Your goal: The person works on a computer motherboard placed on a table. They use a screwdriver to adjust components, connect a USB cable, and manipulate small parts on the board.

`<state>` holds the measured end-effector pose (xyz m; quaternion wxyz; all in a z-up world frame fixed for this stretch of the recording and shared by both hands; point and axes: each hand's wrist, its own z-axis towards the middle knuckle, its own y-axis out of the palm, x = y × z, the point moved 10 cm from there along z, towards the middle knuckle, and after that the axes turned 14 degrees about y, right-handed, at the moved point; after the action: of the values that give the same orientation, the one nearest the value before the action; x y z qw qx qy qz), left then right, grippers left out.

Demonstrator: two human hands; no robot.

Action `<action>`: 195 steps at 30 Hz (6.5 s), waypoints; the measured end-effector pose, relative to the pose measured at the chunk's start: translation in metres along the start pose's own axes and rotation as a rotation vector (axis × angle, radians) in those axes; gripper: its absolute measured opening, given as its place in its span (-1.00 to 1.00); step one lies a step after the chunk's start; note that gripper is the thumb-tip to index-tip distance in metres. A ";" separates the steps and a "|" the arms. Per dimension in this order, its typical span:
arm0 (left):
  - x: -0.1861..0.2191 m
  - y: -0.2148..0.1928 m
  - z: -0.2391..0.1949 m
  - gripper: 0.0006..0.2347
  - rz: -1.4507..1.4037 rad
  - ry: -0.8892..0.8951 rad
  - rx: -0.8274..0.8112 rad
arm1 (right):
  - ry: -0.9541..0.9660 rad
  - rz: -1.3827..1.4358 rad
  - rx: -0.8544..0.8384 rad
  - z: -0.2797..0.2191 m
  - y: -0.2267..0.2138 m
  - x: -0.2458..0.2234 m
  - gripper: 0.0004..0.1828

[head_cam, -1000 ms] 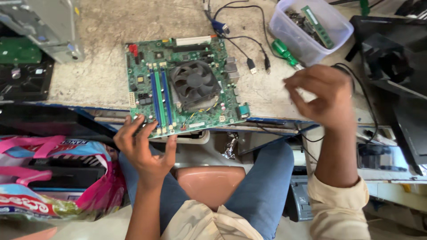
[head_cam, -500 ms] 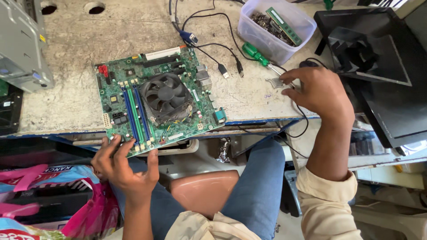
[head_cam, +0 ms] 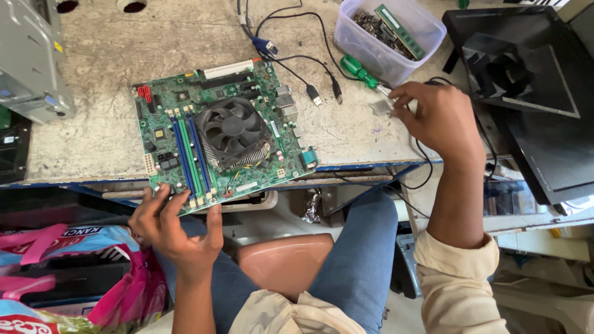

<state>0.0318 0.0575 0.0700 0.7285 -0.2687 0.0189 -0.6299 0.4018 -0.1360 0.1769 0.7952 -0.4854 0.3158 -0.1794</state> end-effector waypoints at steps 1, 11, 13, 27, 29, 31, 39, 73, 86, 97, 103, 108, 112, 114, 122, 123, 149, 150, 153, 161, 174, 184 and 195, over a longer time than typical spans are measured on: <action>0.000 0.000 -0.001 -0.64 -0.002 -0.001 -0.002 | 0.009 0.017 0.002 0.001 0.002 0.001 -0.75; 0.001 -0.002 0.002 -0.63 0.010 0.015 0.005 | -0.024 0.144 0.068 -0.002 -0.010 -0.002 -0.79; 0.002 -0.002 0.002 -0.63 0.027 0.016 0.000 | -0.079 0.200 0.055 -0.005 -0.008 -0.010 -0.81; 0.029 0.004 -0.003 -0.69 0.143 0.111 -0.011 | -0.834 0.419 0.106 -0.098 0.054 -0.163 -0.73; 0.035 0.007 -0.004 -0.71 0.101 0.119 -0.016 | -0.857 0.382 0.130 -0.104 0.058 -0.171 -0.72; 0.043 0.010 -0.004 -0.74 0.088 0.139 -0.021 | -0.862 0.392 0.152 -0.108 0.058 -0.174 -0.71; 0.073 0.021 -0.007 -0.78 0.166 0.192 -0.030 | -0.846 0.372 0.296 -0.116 0.055 -0.173 -0.72; 0.073 0.021 -0.005 -0.79 0.159 0.194 -0.013 | -0.814 0.283 0.261 -0.110 0.060 -0.171 -0.79; 0.074 0.018 -0.004 -0.78 0.156 0.195 -0.023 | -1.020 -0.089 0.426 -0.138 0.054 -0.190 -0.87; 0.074 0.018 -0.002 -0.77 0.147 0.194 -0.015 | -0.803 0.253 0.286 -0.114 0.055 -0.177 -0.80; 0.075 0.017 0.000 -0.78 0.149 0.197 -0.019 | -0.935 0.018 0.459 -0.132 0.052 -0.184 -0.90; 0.076 0.015 0.001 -0.78 0.147 0.192 -0.025 | -1.033 -0.142 0.559 -0.147 0.053 -0.187 -0.94; 0.075 0.015 0.002 -0.79 0.143 0.197 -0.033 | -1.040 -0.164 0.569 -0.149 0.057 -0.187 -0.94; 0.075 0.015 0.002 -0.78 0.135 0.194 -0.034 | -1.039 -0.163 0.560 -0.148 0.058 -0.185 -0.92; 0.076 0.014 0.004 -0.75 0.137 0.203 -0.017 | -0.818 0.370 0.185 -0.103 0.053 -0.167 -0.84; 0.076 0.013 0.004 -0.74 0.132 0.204 -0.003 | -0.773 0.424 0.150 -0.097 0.053 -0.162 -0.84; 0.058 0.029 0.004 -0.54 0.028 0.252 -0.096 | -0.040 0.045 0.126 -0.006 -0.009 0.003 -0.66; 0.061 0.031 0.004 -0.54 0.048 0.265 -0.097 | -0.113 0.051 0.147 -0.008 -0.007 -0.005 -0.66; 0.065 0.035 0.001 -0.55 0.082 0.272 -0.085 | -0.207 0.055 0.162 -0.011 0.003 -0.018 -0.69; 0.063 0.035 0.001 -0.56 0.066 0.280 -0.082 | 0.054 0.072 0.100 -0.005 -0.003 0.013 -0.80; 0.062 0.037 0.000 -0.56 0.052 0.294 -0.045 | -0.205 0.031 0.126 -0.011 0.012 -0.034 -0.76; 0.059 0.048 0.006 -0.60 0.015 0.279 -0.074 | -0.249 -0.036 0.237 -0.016 0.010 -0.046 -0.84; 0.058 0.050 0.012 -0.62 0.063 0.327 -0.070 | -0.592 0.291 0.066 -0.066 0.047 -0.132 -0.79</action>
<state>0.0937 0.0117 0.0777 0.7255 -0.1872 0.1675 -0.6408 0.2590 -0.0797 0.1565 0.8852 -0.4401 0.1310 0.0748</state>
